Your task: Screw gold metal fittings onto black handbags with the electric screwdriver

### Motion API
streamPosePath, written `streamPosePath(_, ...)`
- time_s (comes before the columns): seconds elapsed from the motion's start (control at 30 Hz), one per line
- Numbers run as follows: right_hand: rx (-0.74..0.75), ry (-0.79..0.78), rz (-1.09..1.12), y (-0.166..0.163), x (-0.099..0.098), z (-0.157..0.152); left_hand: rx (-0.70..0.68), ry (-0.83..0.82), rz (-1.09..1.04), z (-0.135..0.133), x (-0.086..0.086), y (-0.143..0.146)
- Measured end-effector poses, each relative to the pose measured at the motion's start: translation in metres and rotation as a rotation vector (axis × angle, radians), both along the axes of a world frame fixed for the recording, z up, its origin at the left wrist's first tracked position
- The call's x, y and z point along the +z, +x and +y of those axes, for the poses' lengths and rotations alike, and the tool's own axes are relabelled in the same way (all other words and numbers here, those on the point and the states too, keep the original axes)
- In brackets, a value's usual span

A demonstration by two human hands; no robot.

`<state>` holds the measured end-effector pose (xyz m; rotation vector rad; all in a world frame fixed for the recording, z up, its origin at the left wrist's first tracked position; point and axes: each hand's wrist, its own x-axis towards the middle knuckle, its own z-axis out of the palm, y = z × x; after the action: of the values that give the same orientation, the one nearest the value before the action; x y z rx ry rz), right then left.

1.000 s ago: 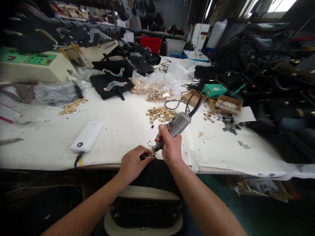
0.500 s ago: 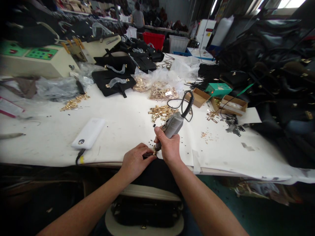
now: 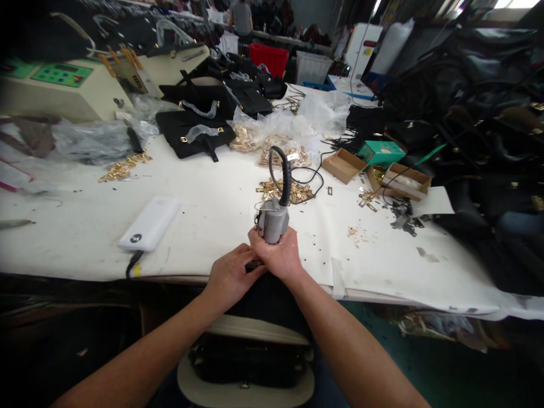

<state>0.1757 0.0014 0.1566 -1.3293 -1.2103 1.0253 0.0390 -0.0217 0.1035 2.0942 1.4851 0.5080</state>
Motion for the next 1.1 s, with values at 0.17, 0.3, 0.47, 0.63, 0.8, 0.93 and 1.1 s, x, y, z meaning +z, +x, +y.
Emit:
streamPosePath(0.17, 0.050, -0.002, -0.018, 0.000, -0.005, 0.004, -0.010, -0.004, 0.007, 0.001, 0.001, 0.000)
streamPosePath(0.3, 0.062, -0.024, 0.028, 0.001, -0.007, 0.006, -0.014, -0.012, -0.010, 0.001, 0.000, 0.000)
streamPosePath(0.47, 0.128, -0.024, 0.133, 0.006, -0.009, 0.006, -0.011, -0.011, 0.000, 0.002, -0.001, 0.000)
streamPosePath(0.63, 0.060, -0.018, 0.201, 0.008, -0.010, 0.002, -0.007, -0.034, 0.000, 0.001, 0.006, 0.000)
streamPosePath(0.8, -0.080, 0.066, 0.264, 0.018, 0.005, -0.001, -0.009, -0.057, 0.000, 0.001, 0.012, 0.000)
streamPosePath(0.93, -0.171, 0.056, 0.051, 0.045, 0.026, 0.001, -0.015, -0.036, -0.003, -0.001, 0.012, 0.000)
streamPosePath(1.1, -0.045, -0.070, -0.661, 0.083, 0.023, 0.001, -0.030, -0.014, -0.012, -0.004, 0.014, -0.001)
